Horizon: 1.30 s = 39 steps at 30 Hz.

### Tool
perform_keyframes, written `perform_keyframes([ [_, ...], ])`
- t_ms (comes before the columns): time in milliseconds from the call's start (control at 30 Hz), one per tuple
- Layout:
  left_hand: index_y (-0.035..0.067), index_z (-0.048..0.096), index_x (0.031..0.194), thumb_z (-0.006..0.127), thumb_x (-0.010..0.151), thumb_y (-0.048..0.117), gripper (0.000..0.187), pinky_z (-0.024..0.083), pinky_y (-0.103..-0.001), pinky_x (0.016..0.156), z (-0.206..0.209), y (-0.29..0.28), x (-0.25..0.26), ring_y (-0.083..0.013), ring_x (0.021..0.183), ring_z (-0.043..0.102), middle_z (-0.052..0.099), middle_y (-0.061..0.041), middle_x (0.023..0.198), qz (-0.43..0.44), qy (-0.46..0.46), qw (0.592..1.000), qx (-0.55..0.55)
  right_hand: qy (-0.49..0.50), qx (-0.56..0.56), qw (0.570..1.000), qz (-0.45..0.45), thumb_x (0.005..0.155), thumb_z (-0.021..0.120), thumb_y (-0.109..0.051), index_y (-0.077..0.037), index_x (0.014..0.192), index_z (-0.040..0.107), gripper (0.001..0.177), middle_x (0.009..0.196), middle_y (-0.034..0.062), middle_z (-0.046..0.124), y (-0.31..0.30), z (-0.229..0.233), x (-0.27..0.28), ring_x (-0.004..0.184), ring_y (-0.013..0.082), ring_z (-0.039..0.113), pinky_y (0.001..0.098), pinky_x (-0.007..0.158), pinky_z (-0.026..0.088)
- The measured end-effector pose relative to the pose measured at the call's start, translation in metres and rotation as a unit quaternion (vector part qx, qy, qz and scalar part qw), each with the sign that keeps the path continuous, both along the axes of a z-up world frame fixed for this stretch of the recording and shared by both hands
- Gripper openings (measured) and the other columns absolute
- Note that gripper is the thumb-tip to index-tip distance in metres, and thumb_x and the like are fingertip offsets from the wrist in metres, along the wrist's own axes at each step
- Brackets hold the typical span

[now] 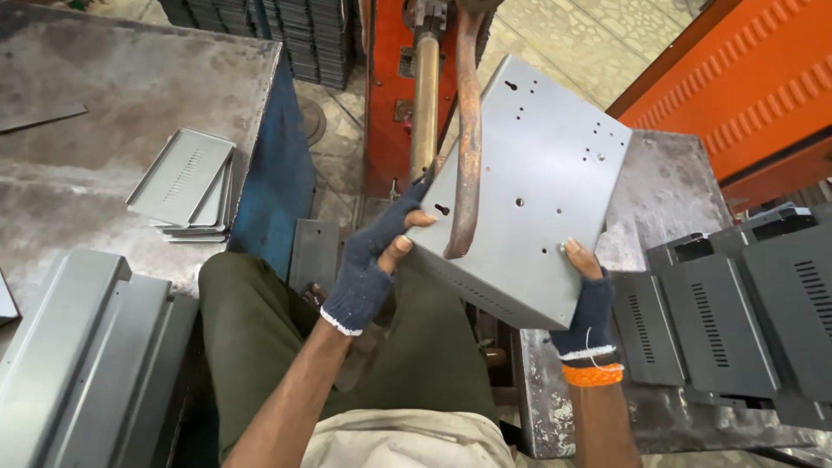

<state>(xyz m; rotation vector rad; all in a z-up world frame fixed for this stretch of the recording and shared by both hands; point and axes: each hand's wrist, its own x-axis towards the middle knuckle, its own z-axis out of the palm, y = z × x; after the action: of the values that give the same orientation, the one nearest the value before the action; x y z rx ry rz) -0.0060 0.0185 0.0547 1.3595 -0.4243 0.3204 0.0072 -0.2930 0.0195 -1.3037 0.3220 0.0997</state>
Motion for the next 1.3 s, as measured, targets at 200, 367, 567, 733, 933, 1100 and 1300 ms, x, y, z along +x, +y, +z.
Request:
perform_keyframes([
  [200,0.009,0.072,0.121,0.055,0.105,0.031,0.032,0.037,-0.05,0.117,-0.009,-0.004,-0.001,-0.0307,0.137,0.052,0.062,-0.021,0.142,0.027,-0.016,0.999,-0.008,-0.041,-0.05,0.997,-0.032,0.104,0.042,-0.021,-0.006,0.137,0.061,0.042,0.138,0.0115,0.065,-0.028,-0.054,0.018,0.125,0.0159,0.064,0.0311,0.111,0.048],
  [367,0.012,0.072,0.124,0.052,0.106,0.036,0.036,0.037,-0.047,0.117,0.003,-0.01,-0.005,-0.0274,0.132,0.058,0.068,-0.015,0.132,0.049,0.015,0.999,-0.005,-0.029,-0.2,0.972,0.12,0.109,0.032,-0.008,0.006,0.132,0.058,0.038,0.142,0.0179,0.062,-0.004,0.014,0.007,0.13,0.0169,0.056,0.0326,0.106,0.049],
  [567,0.011,0.072,0.124,0.052,0.106,0.038,0.037,0.037,-0.048,0.117,0.0,-0.015,-0.005,-0.0268,0.128,0.059,0.07,-0.015,0.128,0.068,0.009,0.998,-0.012,-0.08,-0.067,0.994,0.02,0.108,0.036,-0.018,-0.004,0.137,0.056,0.038,0.146,0.0087,0.06,-0.009,-0.024,0.012,0.127,0.0088,0.059,0.0265,0.107,0.05],
  [733,0.01,0.075,0.117,0.058,0.102,0.044,0.041,0.04,-0.044,0.116,0.012,-0.018,-0.011,-0.0209,0.122,0.06,0.073,-0.011,0.12,0.072,0.012,0.995,-0.066,-0.042,0.079,0.994,-0.065,0.106,0.052,-0.024,-0.013,0.128,0.066,0.028,0.117,0.0016,0.07,-0.015,-0.036,0.019,0.097,0.0102,0.07,0.026,0.082,0.061],
  [933,0.008,0.077,0.113,0.06,0.1,0.049,0.046,0.042,-0.044,0.114,-0.002,-0.023,-0.005,-0.0222,0.12,0.063,0.075,-0.013,0.116,0.088,0.007,0.993,-0.078,-0.041,-0.043,0.997,-0.051,0.1,0.061,-0.024,-0.01,0.133,0.065,0.035,0.113,0.0196,0.069,-0.03,-0.063,0.031,0.09,0.0292,0.069,0.0467,0.067,0.061],
  [1100,0.009,0.078,0.112,0.058,0.101,0.047,0.044,0.045,-0.045,0.111,-0.019,-0.021,-0.001,-0.0258,0.119,0.066,0.076,-0.014,0.116,0.093,0.018,0.994,-0.055,-0.021,-0.042,0.991,-0.125,0.091,0.07,-0.034,-0.025,0.127,0.073,0.037,0.101,0.0037,0.076,0.017,-0.001,0.007,0.074,0.0131,0.073,0.0269,0.056,0.061],
  [1300,0.01,0.077,0.116,0.056,0.102,0.039,0.038,0.044,-0.048,0.111,-0.009,-0.019,-0.007,-0.0293,0.126,0.063,0.074,-0.016,0.125,0.096,0.035,0.994,-0.034,-0.055,0.004,0.99,-0.132,0.089,0.071,-0.036,-0.024,0.139,0.066,0.051,0.108,0.0134,0.073,0.015,-0.02,0.019,0.077,0.0306,0.073,0.0408,0.063,0.064],
])
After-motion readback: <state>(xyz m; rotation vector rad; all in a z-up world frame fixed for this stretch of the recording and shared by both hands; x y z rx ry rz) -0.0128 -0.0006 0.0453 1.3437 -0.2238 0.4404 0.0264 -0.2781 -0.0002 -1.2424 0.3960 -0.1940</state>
